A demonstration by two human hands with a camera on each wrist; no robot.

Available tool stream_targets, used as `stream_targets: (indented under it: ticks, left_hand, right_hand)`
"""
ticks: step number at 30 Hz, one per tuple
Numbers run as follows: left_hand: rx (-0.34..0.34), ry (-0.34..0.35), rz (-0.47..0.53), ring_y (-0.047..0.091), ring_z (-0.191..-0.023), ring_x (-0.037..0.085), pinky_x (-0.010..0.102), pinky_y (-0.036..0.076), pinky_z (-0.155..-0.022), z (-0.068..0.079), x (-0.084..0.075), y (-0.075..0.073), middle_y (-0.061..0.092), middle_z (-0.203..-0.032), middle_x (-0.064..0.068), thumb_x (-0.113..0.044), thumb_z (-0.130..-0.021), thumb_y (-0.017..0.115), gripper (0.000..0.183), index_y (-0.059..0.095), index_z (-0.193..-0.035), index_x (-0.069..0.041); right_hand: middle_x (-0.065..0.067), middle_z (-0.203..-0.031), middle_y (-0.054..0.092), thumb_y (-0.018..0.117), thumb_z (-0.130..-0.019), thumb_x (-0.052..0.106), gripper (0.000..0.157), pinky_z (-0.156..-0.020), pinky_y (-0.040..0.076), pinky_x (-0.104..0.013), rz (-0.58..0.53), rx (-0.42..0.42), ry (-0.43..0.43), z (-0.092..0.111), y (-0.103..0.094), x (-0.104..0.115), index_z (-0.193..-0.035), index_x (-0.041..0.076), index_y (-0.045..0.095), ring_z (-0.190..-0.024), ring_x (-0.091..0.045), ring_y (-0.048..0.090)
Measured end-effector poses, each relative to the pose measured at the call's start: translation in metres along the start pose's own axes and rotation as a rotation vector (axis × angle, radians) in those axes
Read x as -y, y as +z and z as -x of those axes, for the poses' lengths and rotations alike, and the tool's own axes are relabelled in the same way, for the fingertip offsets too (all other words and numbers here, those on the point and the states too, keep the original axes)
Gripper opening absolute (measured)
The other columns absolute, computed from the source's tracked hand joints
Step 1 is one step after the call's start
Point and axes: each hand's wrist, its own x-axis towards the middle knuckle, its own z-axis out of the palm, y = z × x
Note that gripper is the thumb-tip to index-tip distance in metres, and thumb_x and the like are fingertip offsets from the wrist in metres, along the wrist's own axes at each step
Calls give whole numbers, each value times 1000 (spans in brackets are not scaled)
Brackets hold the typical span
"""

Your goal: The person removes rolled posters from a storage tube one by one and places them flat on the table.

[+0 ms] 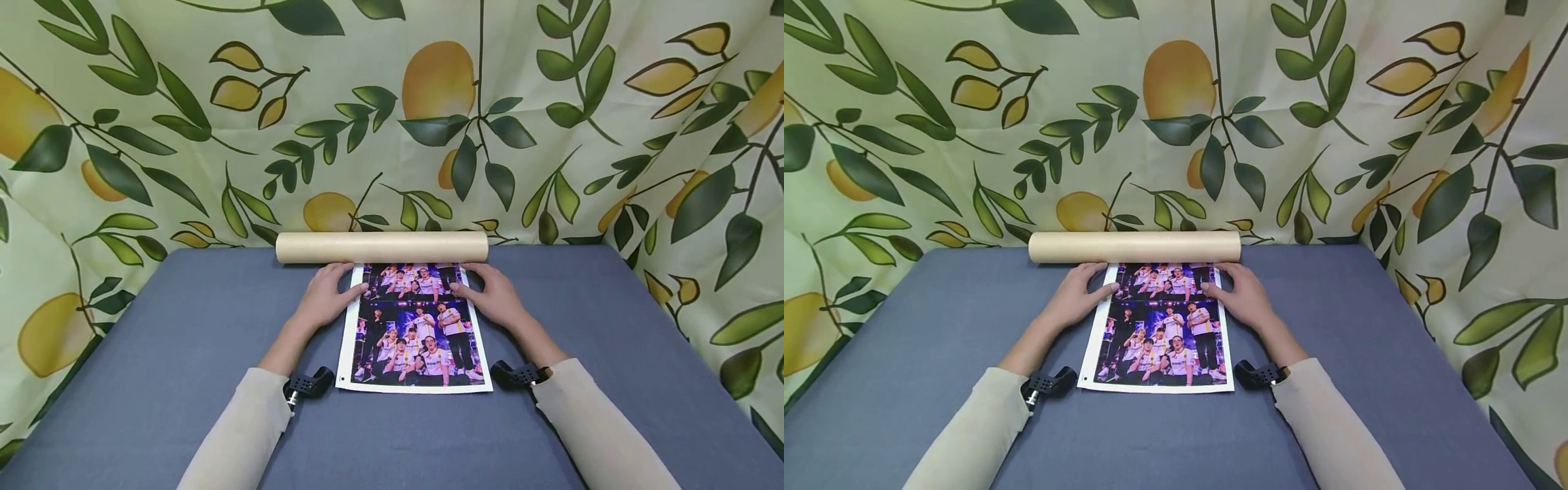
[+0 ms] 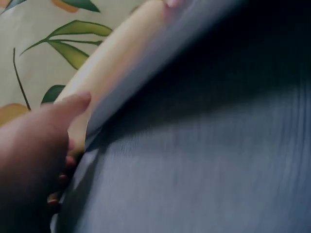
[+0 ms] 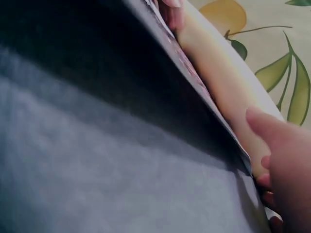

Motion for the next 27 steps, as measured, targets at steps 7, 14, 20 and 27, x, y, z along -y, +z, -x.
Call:
stream_targets:
  ticks: [7, 14, 20, 27]
  left_hand:
    - [49, 8, 77, 48, -140, 37, 53, 36, -118, -2, -7, -27, 55, -147, 17, -40, -98, 64, 58, 55, -143, -5]
    - [-283, -110, 168, 66, -96, 29, 41, 50, -85, -4, 0, -59, 69, -109, 16, -29, -98, 63, 29, 74, -113, -6]
    - [-622, -299, 269, 52, -119, 36, 48, 39, -104, -4, 23, -73, 57, -127, 20, -28, -95, 64, 34, 68, -120, -5]
    - [-503, -468, 533, 45, -140, 33, 45, 38, -116, 1, 53, -63, 47, -153, 16, -34, -102, 56, 57, 45, -149, -4]
  right_hand:
    - [-25, -145, 55, 66, -96, 43, 65, -116, 35, -59, 1, 59, 28, 2, -25, 11, -144, 0, 52, -138, -44, 48]
    - [-25, -144, 56, 61, -100, 44, 64, -108, 44, -58, 51, 56, 28, 10, -55, 37, -145, 1, 50, -131, -43, 54]
    - [-23, -144, 56, 63, -99, 41, 60, -107, 46, -58, 12, 33, -21, 1, -63, 70, -146, 5, 51, -132, -41, 53]
    - [-17, -145, 58, 64, -98, 41, 58, -105, 47, -55, -17, 73, -80, -23, -49, 114, -145, 8, 54, -131, -36, 56]
